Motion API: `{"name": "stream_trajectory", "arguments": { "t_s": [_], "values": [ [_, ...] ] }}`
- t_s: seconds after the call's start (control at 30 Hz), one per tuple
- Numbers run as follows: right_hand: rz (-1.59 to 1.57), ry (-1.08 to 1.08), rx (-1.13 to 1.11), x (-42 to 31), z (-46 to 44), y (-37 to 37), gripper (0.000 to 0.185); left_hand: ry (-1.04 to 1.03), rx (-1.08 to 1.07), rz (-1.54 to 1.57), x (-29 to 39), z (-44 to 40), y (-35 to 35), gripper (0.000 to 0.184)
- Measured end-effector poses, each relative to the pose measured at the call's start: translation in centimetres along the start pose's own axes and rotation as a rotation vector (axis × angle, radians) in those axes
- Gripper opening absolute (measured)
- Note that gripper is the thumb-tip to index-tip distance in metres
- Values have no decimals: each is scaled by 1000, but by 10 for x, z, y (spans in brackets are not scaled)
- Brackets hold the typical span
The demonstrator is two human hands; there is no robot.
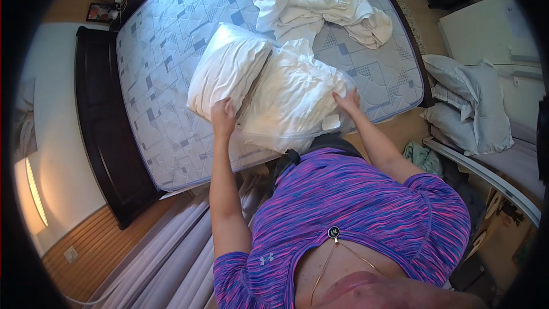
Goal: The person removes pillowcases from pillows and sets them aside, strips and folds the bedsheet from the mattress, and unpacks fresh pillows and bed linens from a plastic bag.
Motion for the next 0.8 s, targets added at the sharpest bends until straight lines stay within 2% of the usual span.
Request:
{"name": "stream_trajectory", "arguments": {
  "t_s": [0.03, 0.07, 0.1, 0.13, 0.2, 0.23, 0.3, 0.33, 0.37, 0.4, 0.47, 0.53, 0.57, 0.6, 0.7, 0.73, 0.8],
  "values": [
    [-117, -160, -65, 17, 8, -9, 110, -12, 3, -3, -6, -7, 7, 23],
    [-237, -317, -135, 30, 19, -20, 114, 66, 49, 26, -17, -16, 19, 22],
    [-412, -380, -238, 50, 15, -43, 114, 140, 94, 55, -28, -26, 30, 22],
    [-589, -443, -341, 71, 9, -64, 115, 122, 96, 49, -36, -37, 37, 22],
    [-620, -397, -428, 84, 23, -69, 84, 213, 109, 22, -64, -60, 42, 24],
    [-651, -408, -418, 87, 33, -69, 84, 182, 95, 22, -76, -76, 40, 24],
    [-583, -310, -445, 60, 70, -35, 65, 207, 19, 75, -116, -109, 22, 29],
    [-624, -325, -419, 63, 62, -47, 65, 230, -94, 109, -136, -128, 10, 36],
    [-735, -269, -275, 68, 50, -58, 47, 267, -188, 193, -161, -146, -6, 38],
    [-853, -230, -104, 79, 40, -71, 32, 335, -296, 423, -190, -160, -22, 39],
    [-1136, -248, 195, 81, 28, -96, 21, 476, -480, 917, -235, -194, -61, 43],
    [-1229, -344, 368, 70, 30, -106, 21, 559, -531, 866, -238, -196, -87, 43],
    [-1483, -369, 373, 62, 25, -119, 23, 562, -522, 804, -237, -197, -98, 43],
    [-1453, -404, 427, 41, 47, -97, 30, 557, -511, 751, -233, -195, -107, 43],
    [-2129, -279, -163, -3, 83, -73, 42, 514, -476, 622, -218, -172, -117, 43],
    [-1806, -285, -4, 11, 64, -94, 45, 501, -463, 593, -213, -162, -116, 43],
    [-1347, -267, 131, 15, 85, -95, 46, 456, -454, 542, -194, -143, -108, 43]
  ]
}}
Point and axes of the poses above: each hand's wrist, its own z-axis away from the middle knuckle, its own y-axis out of the back of the hand, x = y × z, the point moved 5 cm from there along -z, towards the middle knuckle, and after that the axes turned 2 degrees about x, right-handed, at the moved point
